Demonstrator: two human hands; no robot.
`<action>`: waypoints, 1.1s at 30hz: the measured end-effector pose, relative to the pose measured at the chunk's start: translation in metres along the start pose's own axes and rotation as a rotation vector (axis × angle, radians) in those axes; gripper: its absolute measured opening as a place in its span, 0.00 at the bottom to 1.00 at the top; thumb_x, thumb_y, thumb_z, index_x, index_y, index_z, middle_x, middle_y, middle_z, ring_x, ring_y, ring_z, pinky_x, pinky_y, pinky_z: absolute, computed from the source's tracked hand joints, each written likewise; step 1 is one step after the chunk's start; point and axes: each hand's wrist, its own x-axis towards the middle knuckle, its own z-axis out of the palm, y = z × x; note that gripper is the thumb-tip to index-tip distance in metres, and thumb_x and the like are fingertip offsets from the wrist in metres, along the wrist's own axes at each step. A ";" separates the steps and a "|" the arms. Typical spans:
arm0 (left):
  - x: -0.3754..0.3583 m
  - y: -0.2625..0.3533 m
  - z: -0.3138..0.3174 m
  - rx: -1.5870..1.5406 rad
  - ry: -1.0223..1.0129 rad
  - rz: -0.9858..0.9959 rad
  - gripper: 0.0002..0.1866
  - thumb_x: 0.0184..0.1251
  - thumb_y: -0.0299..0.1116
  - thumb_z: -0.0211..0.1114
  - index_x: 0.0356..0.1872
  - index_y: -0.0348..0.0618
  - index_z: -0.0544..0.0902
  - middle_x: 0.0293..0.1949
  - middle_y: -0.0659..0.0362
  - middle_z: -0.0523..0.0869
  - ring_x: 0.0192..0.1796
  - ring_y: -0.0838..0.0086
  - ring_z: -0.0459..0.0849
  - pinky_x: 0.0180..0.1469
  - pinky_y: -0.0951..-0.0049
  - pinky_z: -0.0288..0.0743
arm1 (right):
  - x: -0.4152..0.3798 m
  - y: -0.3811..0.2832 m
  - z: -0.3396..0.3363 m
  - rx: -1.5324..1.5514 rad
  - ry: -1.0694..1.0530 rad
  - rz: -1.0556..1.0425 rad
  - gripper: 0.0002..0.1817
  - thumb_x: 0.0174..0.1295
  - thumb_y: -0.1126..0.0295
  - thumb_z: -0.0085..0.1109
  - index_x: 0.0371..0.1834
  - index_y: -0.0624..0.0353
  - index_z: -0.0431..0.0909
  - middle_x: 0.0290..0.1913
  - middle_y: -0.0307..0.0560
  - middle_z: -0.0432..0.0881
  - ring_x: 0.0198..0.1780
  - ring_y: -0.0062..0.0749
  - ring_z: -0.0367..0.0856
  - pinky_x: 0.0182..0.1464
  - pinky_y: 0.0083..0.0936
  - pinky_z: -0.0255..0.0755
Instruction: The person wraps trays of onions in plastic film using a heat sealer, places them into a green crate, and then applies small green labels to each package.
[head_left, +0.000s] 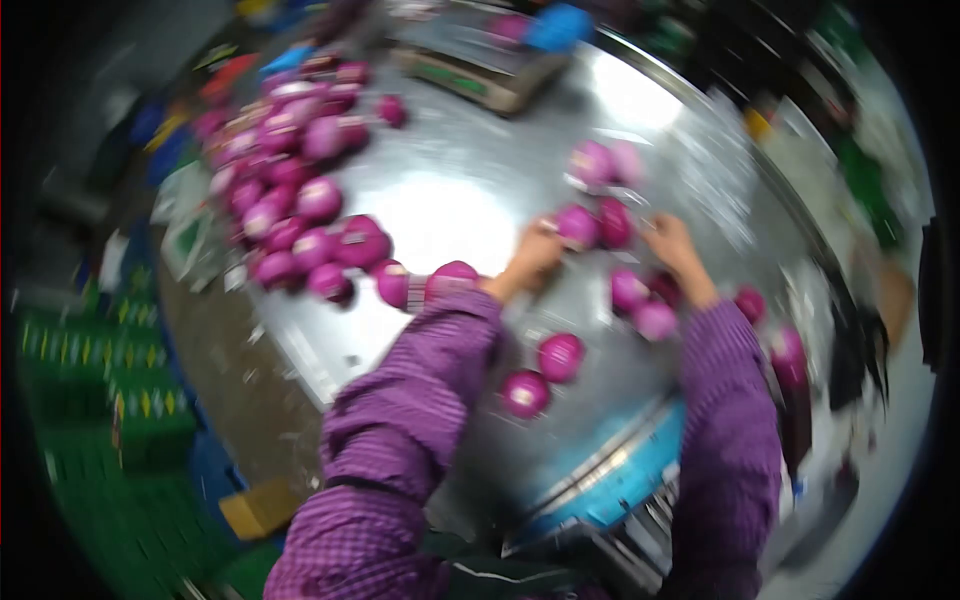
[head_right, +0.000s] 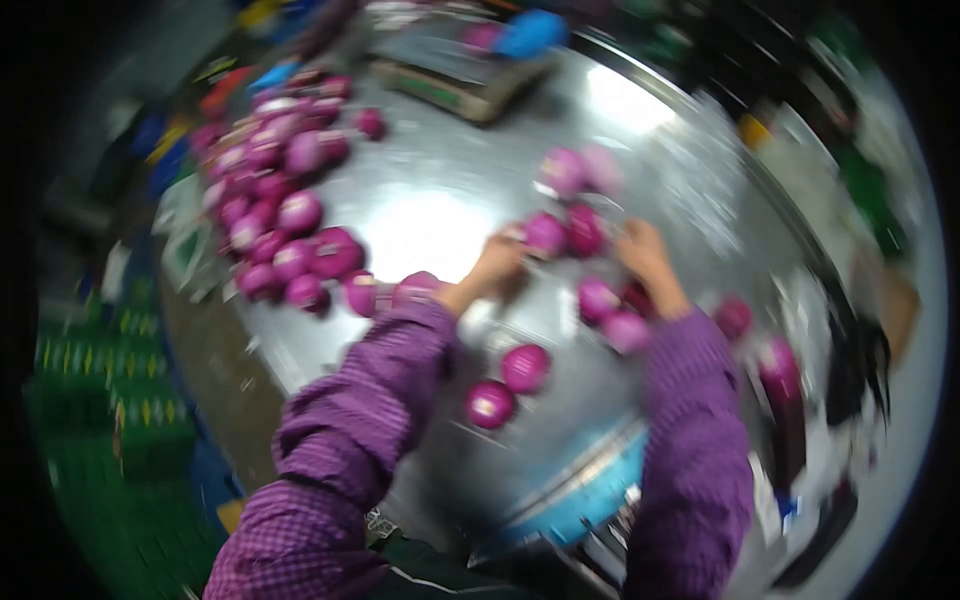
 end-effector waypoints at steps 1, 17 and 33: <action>-0.027 0.034 0.015 0.214 0.173 0.092 0.19 0.49 0.21 0.58 0.45 0.48 0.81 0.36 0.59 0.85 0.37 0.69 0.82 0.47 0.60 0.75 | -0.006 -0.017 -0.004 0.115 -0.023 -0.021 0.19 0.50 0.69 0.56 0.43 0.70 0.79 0.40 0.61 0.83 0.42 0.45 0.82 0.45 0.35 0.73; -0.178 0.115 0.070 0.249 0.524 0.381 0.35 0.58 0.43 0.67 0.65 0.38 0.67 0.47 0.48 0.82 0.43 0.69 0.84 0.44 0.71 0.75 | -0.114 -0.057 -0.096 0.650 -0.077 -0.086 0.12 0.54 0.80 0.54 0.43 0.65 0.71 0.29 0.35 0.71 0.28 0.16 0.68 0.30 0.14 0.63; -0.275 0.119 0.311 0.227 -0.091 0.426 0.32 0.48 0.44 0.74 0.51 0.31 0.78 0.44 0.49 0.84 0.44 0.72 0.82 0.46 0.70 0.76 | -0.455 0.005 -0.261 0.500 0.269 0.201 0.12 0.59 0.72 0.60 0.43 0.64 0.74 0.25 0.34 0.71 0.26 0.15 0.68 0.26 0.16 0.60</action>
